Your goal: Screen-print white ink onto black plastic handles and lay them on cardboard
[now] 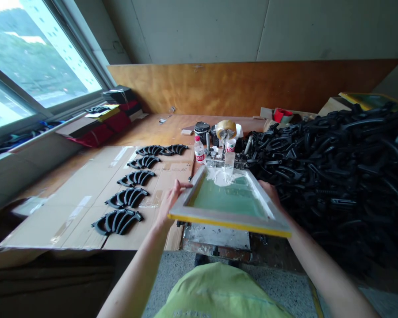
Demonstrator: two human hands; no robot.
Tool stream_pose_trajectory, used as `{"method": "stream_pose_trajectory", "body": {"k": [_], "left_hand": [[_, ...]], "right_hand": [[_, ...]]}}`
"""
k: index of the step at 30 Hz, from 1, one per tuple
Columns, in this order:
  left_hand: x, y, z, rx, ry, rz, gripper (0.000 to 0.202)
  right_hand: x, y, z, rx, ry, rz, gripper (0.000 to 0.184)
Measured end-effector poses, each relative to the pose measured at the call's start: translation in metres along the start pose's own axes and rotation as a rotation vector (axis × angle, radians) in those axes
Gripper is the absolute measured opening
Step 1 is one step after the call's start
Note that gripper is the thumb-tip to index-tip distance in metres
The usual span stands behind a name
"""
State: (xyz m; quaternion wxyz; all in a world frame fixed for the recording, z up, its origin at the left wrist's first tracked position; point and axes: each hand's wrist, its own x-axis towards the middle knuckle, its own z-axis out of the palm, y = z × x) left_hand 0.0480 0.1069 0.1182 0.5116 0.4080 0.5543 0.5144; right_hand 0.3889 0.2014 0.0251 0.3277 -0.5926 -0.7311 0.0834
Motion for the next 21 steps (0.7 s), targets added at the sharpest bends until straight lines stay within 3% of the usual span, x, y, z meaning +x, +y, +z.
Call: {"method": "stream_pose_trajectory", "body": {"k": [2,4,7,9,13,18,21], "left_hand": [[-0.013,-0.036,-0.010,0.024,-0.065,-0.154,0.055],[-0.019,-0.072,-0.016,0.028,-0.087,-0.213,0.062],[-0.017,-0.116,-0.016,0.045,-0.040,-0.182,0.083],[-0.014,-0.133,-0.015,0.077,-0.009,-0.155,0.085],[-0.013,-0.144,-0.015,0.105,-0.007,-0.171,0.076],[-0.015,-0.143,-0.017,0.124,-0.013,-0.194,0.068],[-0.015,-0.143,-0.017,0.143,-0.007,-0.201,0.067]], "right_hand": [[0.020,0.003,-0.012,-0.013,0.086,0.040,0.032],[0.041,-0.013,-0.009,-0.024,0.123,-0.040,0.039],[0.067,-0.054,0.015,-0.121,0.019,-0.266,0.052],[0.077,-0.076,0.033,-0.226,-0.079,-0.323,0.041],[0.081,-0.081,0.053,-0.352,-0.173,-0.285,0.014],[0.075,-0.066,0.051,-0.396,-0.369,-0.191,0.013],[0.070,-0.065,0.050,-0.444,-0.328,-0.151,0.012]]}}
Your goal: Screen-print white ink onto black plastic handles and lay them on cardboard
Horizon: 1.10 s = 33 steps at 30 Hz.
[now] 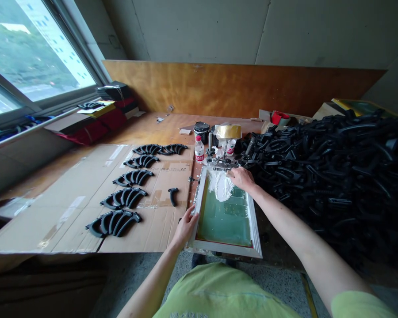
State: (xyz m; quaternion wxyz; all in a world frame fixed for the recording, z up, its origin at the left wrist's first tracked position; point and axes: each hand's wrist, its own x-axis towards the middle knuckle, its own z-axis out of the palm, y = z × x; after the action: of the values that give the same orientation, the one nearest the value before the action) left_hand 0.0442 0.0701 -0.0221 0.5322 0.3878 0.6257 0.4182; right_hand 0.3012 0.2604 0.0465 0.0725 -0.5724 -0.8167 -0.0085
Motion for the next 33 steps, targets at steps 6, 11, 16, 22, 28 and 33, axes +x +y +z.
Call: {"method": "stream_pose_trajectory", "body": {"k": [6,11,16,22,28,33], "left_hand": [[0.001,-0.002,0.001,0.013,-0.018,0.003,0.066],[0.002,-0.004,0.000,0.033,-0.003,-0.012,0.065],[0.001,-0.006,0.001,0.012,0.002,-0.011,0.065],[-0.001,-0.005,0.002,-0.046,-0.022,-0.004,0.070],[-0.002,0.000,0.002,-0.107,-0.038,-0.040,0.071],[-0.015,0.039,-0.007,-0.159,-0.082,-0.058,0.078]], "right_hand": [[-0.016,-0.023,0.012,0.047,0.019,-0.048,0.021],[-0.057,-0.035,0.011,0.110,-0.012,-0.410,0.022],[-0.067,-0.023,-0.007,0.202,-0.063,-0.554,0.016],[-0.063,-0.027,0.006,0.182,0.067,-0.400,0.020],[-0.069,-0.026,0.000,0.248,0.016,-0.458,0.012],[-0.004,-0.018,-0.030,0.233,0.031,-0.133,0.049]]}}
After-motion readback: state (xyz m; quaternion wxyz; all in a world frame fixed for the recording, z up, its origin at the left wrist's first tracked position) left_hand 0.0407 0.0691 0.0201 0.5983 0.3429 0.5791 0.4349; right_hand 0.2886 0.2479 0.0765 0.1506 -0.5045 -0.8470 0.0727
